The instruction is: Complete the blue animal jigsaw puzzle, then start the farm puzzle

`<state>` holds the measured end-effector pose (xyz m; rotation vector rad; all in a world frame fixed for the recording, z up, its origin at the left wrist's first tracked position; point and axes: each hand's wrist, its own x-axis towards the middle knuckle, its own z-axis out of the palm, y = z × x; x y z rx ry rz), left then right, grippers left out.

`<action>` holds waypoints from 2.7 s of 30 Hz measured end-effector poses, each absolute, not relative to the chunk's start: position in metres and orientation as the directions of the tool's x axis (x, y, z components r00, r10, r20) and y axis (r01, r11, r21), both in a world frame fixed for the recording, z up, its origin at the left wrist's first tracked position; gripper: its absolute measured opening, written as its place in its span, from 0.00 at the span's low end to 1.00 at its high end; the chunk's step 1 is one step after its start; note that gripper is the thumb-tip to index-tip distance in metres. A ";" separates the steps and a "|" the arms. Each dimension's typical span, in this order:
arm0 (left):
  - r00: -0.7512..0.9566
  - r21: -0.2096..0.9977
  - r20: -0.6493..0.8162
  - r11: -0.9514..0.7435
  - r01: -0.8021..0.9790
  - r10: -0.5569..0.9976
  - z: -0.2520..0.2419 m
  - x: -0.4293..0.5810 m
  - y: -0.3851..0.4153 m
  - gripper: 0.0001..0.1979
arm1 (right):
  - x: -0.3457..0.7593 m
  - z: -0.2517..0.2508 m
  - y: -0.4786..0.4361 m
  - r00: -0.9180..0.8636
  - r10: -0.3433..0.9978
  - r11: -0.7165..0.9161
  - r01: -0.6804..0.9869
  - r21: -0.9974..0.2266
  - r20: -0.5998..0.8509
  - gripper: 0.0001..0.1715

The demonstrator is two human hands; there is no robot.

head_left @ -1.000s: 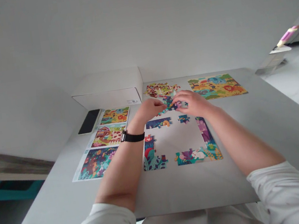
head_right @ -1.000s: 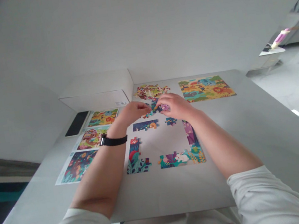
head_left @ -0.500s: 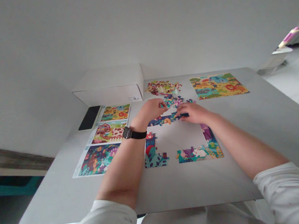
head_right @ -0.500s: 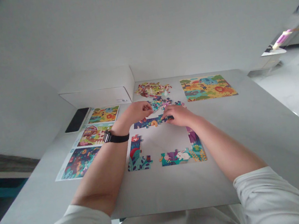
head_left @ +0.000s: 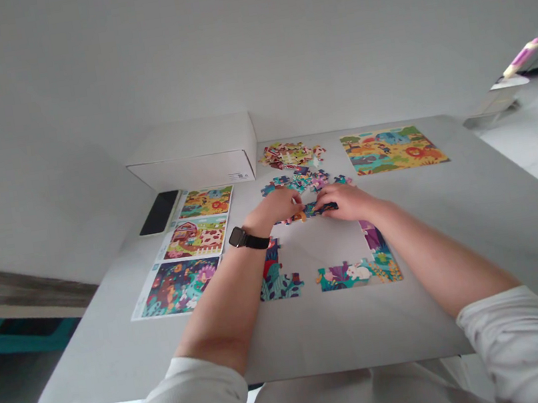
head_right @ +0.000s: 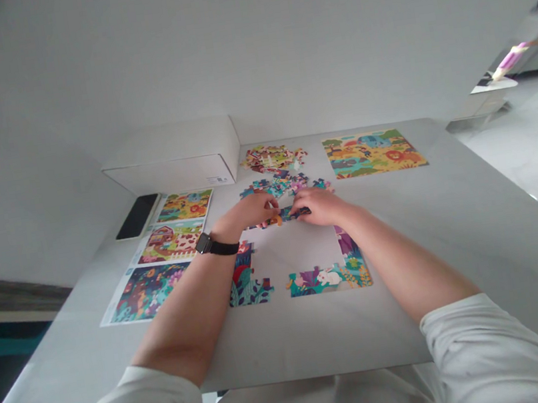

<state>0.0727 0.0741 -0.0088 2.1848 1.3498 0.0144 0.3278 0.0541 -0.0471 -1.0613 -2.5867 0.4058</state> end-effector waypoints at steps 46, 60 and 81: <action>0.438 0.400 -0.176 -0.342 0.850 0.881 -0.026 0.085 0.071 0.10 | 0.327 -0.044 0.053 -0.662 0.739 0.665 0.689 -0.287 0.122 0.16; 0.458 0.414 -0.191 -0.352 0.840 0.868 -0.027 0.079 0.078 0.08 | 0.326 -0.048 0.057 -0.691 0.708 0.692 0.638 -0.338 0.145 0.15; 0.481 0.462 -0.373 -0.290 0.838 0.794 -0.012 0.070 0.080 0.18 | 0.323 -0.050 0.058 -0.638 0.764 0.621 0.686 -0.378 0.097 0.13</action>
